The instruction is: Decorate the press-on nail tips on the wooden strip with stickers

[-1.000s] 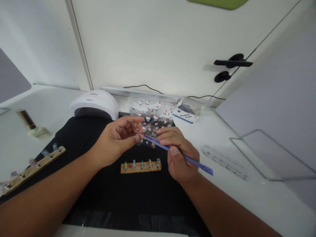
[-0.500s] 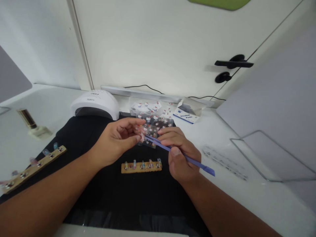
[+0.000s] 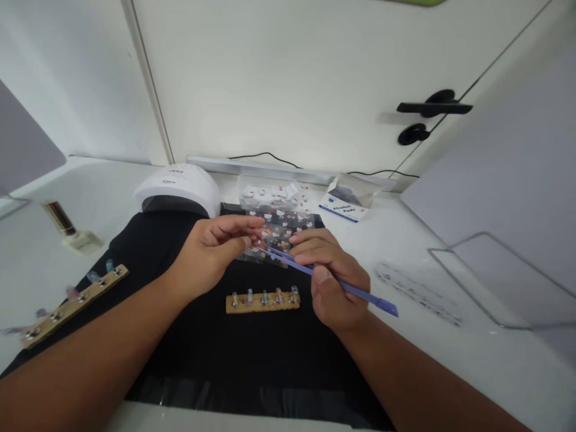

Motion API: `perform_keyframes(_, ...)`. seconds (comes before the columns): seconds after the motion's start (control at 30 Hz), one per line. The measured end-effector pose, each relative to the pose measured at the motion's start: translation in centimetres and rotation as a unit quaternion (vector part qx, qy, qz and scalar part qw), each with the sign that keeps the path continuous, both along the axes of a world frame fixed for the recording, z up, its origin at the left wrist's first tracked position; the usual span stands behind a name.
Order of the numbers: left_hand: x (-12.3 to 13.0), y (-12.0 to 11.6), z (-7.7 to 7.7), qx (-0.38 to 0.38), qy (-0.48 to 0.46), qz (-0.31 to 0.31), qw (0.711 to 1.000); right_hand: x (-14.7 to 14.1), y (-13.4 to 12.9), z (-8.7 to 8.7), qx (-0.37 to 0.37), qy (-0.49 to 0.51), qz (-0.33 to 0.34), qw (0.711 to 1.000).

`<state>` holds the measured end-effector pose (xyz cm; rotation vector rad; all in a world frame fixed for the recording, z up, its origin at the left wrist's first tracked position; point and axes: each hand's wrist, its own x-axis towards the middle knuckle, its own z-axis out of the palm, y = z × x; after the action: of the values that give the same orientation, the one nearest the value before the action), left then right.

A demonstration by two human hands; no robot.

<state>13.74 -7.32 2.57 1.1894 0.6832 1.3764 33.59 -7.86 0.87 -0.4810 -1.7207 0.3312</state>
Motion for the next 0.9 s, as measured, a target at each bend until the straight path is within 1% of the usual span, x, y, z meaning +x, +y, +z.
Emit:
perform_keyframes(0.2, -0.01, 0.15, -0.03, -0.007, 0.0, 0.009, 1.0, 0.22, -0.02, 0.17, 0.002, -0.021, 0.027, 0.999)
perform_keyframes(0.5, 0.13, 0.15, -0.04, -0.01, -0.008, 0.014, 1.0, 0.15, 0.01, 0.2, 0.007, -0.025, 0.006, 1.0)
perform_keyframes(0.9, 0.09, 0.15, 0.07, -0.003, -0.011, 0.005, 1.0, 0.19, -0.07, 0.35, 0.018, -0.034, 0.004, 0.999)
